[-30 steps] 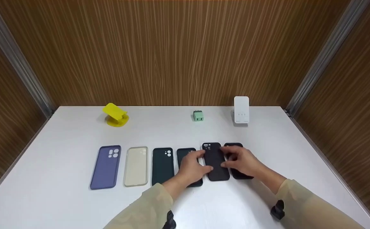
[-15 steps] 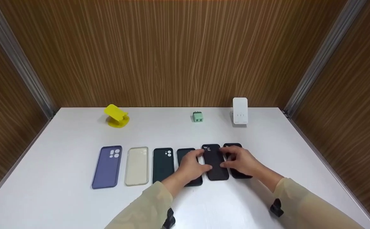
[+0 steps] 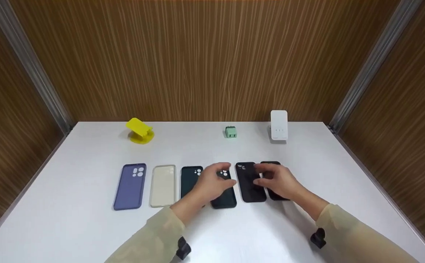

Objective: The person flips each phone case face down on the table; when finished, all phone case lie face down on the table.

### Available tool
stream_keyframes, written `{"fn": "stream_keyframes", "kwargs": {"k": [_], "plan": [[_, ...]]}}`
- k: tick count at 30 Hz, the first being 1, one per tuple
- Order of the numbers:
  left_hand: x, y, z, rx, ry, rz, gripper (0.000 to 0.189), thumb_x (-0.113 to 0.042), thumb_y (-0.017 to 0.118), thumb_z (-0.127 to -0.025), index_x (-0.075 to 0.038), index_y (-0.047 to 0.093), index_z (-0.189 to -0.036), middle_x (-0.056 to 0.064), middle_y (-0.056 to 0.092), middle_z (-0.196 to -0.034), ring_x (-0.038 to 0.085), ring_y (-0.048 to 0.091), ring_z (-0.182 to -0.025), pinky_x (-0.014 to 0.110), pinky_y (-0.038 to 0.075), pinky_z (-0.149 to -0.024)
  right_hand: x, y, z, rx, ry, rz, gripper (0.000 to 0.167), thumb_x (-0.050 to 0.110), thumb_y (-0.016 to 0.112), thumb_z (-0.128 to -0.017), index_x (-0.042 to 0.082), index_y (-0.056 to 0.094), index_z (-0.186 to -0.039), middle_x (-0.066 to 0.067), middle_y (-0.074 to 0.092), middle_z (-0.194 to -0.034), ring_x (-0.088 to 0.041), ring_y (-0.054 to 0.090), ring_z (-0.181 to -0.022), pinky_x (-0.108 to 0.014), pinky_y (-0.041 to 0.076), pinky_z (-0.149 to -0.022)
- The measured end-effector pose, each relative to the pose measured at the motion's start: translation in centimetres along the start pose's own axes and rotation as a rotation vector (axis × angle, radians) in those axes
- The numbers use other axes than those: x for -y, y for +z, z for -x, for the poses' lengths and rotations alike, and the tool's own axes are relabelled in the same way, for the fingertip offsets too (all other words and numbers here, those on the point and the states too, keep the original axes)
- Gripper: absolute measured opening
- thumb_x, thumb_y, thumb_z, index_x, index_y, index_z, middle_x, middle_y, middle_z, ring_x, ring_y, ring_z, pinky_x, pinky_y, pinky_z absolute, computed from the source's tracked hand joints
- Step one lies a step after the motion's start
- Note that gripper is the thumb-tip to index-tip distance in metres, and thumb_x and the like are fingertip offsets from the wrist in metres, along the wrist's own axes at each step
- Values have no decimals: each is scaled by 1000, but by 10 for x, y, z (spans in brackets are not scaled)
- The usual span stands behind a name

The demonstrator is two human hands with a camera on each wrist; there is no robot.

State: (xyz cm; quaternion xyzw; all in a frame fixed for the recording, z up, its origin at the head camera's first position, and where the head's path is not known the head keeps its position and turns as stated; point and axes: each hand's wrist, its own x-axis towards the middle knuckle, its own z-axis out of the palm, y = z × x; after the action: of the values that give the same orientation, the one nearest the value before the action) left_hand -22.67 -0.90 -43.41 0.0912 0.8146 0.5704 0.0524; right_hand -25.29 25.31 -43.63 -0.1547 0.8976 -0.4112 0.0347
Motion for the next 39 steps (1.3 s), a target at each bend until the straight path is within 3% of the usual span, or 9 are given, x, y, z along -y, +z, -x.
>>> {"fn": "stream_keyframes", "kwargs": {"k": [4,9,16,23,24,27,31,36,39], "plan": [[5,-24,6,-11,40,-61,57,-15,83,-93,-8,62,-146,10,64,-141,13,63,-86,29,56,-74,10,8,-2,24,-37,-31,53,12,82,-94,0,65,-142,-15,72,-121,-24,68,-92,-27,56,-78],[16,-40,11,-4,84,-162,58,-13,83,-92,-6,61,-146,12,63,-139,13,60,-80,29,54,-70,17,21,-4,54,-55,-48,52,13,82,-94,0,65,-142,-12,73,-118,-22,70,-99,-29,57,-87],[31,-41,10,29,112,-264,59,-18,87,-89,-4,65,-142,12,64,-136,11,60,-80,29,54,-72,23,40,-10,105,-43,-69,54,13,82,-94,0,64,-143,-14,73,-118,-20,68,-95,-25,56,-80],[40,-42,13,82,139,-273,63,-19,90,-86,-2,65,-141,16,63,-134,13,61,-78,31,55,-77,21,49,-14,136,-58,-37,59,15,86,-91,-4,63,-142,-14,72,-117,-19,66,-91,-25,55,-76],[40,-43,14,94,138,-273,64,-20,90,-86,-2,64,-142,17,62,-135,15,62,-80,33,55,-79,21,49,-14,139,-62,-31,60,15,86,-90,-4,63,-142,-14,72,-117,-19,66,-91,-25,55,-76],[43,-46,16,123,140,-283,70,-25,91,-84,-3,63,-144,19,59,-140,27,67,-105,44,54,-98,22,51,-15,151,-71,-19,62,16,88,-89,-5,63,-142,-13,72,-117,-18,66,-91,-25,55,-76],[46,-49,19,152,129,-287,79,-31,94,-81,-2,61,-146,20,53,-147,35,53,-133,52,42,-115,22,52,-14,159,-78,-19,62,14,88,-89,-5,63,-142,-12,72,-119,-18,66,-89,-25,54,-74],[46,-49,21,189,105,-291,89,-36,95,-79,-3,56,-152,17,47,-153,32,52,-129,49,42,-113,21,52,-14,152,-85,0,61,14,88,-88,-5,64,-141,-11,72,-113,-16,65,-85,-24,53,-70],[46,-48,21,204,113,-321,94,-38,96,-78,-2,53,-154,17,46,-154,34,51,-135,50,41,-116,21,52,-13,154,-86,15,60,14,88,-89,-4,64,-141,-10,72,-108,-15,63,-83,-23,52,-69]]}}
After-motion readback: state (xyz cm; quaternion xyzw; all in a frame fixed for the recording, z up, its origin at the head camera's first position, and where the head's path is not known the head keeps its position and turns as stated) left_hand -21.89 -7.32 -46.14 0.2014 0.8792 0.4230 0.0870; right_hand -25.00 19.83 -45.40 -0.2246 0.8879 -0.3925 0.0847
